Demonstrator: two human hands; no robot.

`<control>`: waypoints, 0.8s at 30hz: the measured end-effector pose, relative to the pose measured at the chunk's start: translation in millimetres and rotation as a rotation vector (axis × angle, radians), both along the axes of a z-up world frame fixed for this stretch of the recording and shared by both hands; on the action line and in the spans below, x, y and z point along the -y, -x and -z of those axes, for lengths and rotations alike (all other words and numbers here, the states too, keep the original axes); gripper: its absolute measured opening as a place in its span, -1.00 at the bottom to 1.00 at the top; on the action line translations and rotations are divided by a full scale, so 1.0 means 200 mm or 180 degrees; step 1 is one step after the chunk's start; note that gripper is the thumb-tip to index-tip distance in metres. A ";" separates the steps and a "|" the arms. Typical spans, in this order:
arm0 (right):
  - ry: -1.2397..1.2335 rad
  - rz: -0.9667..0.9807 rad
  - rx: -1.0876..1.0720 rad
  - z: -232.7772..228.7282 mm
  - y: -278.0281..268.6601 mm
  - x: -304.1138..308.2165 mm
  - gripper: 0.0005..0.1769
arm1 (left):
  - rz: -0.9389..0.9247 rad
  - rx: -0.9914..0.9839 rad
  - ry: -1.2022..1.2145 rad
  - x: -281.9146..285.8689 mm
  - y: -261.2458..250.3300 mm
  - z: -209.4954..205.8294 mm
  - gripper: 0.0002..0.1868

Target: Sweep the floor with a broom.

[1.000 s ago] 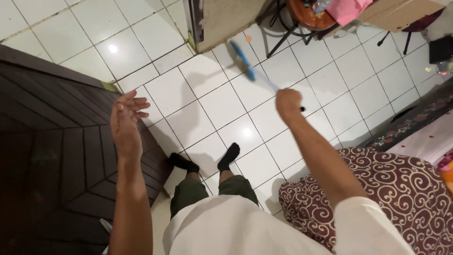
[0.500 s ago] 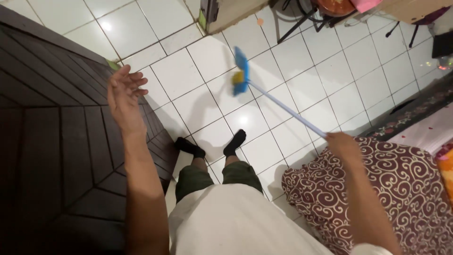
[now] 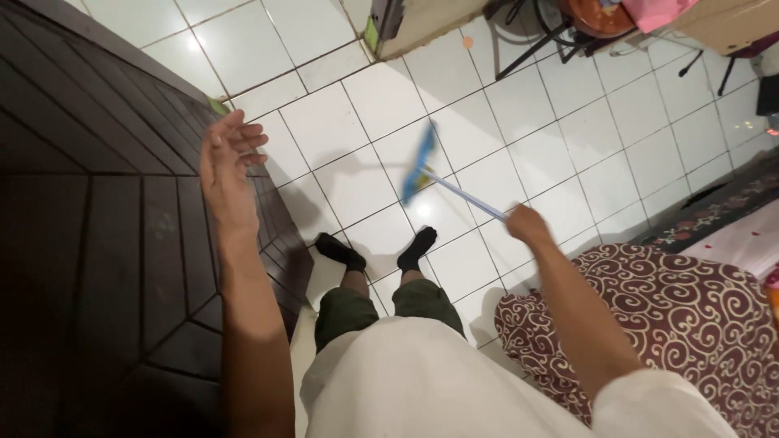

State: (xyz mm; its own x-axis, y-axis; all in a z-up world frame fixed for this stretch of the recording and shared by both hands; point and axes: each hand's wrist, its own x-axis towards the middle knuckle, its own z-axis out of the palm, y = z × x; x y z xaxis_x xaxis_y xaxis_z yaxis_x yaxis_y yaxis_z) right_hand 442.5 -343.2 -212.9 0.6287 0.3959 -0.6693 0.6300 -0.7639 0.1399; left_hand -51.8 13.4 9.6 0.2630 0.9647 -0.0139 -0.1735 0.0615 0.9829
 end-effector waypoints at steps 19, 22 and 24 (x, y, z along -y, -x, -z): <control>-0.1045 -0.2724 0.0770 -1.28 0.73 -1.42 -0.78 | -0.0433 -0.0323 -0.0086 -0.10 0.34 0.01 -0.28; -0.0296 -0.2944 0.0759 -1.53 0.83 -1.47 -0.76 | -0.0494 -0.0329 -0.0044 -0.11 0.34 0.00 -0.31; 0.0129 -0.2972 0.0735 -1.48 0.88 -1.47 -0.74 | -0.0498 -0.0261 0.0014 -0.11 0.33 -0.01 -0.32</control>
State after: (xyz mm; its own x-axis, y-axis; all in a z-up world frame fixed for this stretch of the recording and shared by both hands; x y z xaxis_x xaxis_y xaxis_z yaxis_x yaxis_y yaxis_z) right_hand 266.5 -49.3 84.0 0.1898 0.7827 -0.5927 0.9352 0.0397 0.3519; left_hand -118.5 35.7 12.1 0.1076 0.9936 -0.0334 -0.1004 0.0443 0.9940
